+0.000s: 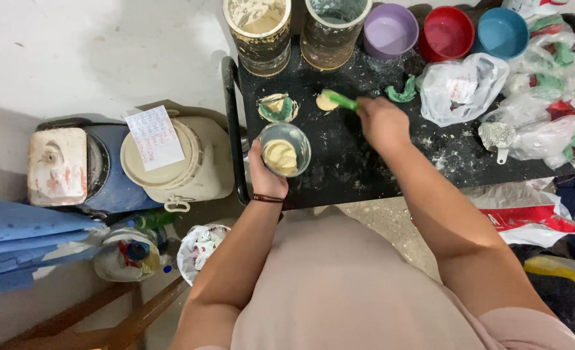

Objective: Filling dental impression trays with mixed material using a spatula

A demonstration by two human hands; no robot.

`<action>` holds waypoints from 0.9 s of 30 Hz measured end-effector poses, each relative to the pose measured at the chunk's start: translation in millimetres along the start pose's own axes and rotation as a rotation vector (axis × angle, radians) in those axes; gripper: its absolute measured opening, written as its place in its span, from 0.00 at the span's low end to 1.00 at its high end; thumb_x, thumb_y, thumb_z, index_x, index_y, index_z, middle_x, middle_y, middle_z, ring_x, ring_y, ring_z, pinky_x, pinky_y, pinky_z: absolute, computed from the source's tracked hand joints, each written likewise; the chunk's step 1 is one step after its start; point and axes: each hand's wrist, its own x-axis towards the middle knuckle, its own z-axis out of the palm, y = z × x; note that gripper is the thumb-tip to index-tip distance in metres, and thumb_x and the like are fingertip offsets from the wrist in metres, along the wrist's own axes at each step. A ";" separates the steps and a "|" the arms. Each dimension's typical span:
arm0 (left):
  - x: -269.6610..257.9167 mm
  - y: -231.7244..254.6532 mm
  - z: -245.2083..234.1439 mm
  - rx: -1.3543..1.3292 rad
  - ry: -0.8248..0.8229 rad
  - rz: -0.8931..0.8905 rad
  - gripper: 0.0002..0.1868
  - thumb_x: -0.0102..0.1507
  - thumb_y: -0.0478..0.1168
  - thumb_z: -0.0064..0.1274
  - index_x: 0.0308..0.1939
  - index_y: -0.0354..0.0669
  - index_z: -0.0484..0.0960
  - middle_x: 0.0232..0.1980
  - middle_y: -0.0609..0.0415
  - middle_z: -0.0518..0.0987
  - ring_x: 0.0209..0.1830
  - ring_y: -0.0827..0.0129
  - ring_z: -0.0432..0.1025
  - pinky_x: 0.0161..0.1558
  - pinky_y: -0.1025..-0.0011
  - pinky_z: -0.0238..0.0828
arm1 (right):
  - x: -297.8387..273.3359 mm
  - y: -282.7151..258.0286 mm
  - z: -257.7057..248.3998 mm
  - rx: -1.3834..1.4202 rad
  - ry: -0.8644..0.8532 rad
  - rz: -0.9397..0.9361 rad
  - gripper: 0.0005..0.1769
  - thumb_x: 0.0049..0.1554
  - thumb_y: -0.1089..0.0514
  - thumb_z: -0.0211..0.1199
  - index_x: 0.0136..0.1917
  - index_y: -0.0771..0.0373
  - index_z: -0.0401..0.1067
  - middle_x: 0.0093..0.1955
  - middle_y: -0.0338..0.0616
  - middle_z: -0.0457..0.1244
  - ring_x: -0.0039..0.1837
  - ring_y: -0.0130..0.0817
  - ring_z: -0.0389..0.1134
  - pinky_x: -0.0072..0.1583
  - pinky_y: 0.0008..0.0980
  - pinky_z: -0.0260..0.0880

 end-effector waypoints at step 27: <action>-90.3 -138.7 106.3 0.553 -0.462 -0.346 0.27 0.71 0.50 0.43 0.74 0.52 0.65 0.68 0.45 0.71 0.68 0.51 0.66 0.66 0.48 0.66 | -169.7 19.3 -132.6 1.596 0.214 0.959 0.13 0.69 0.56 0.49 0.63 0.65 0.63 0.60 0.54 0.68 0.56 0.48 0.76 0.53 0.49 0.81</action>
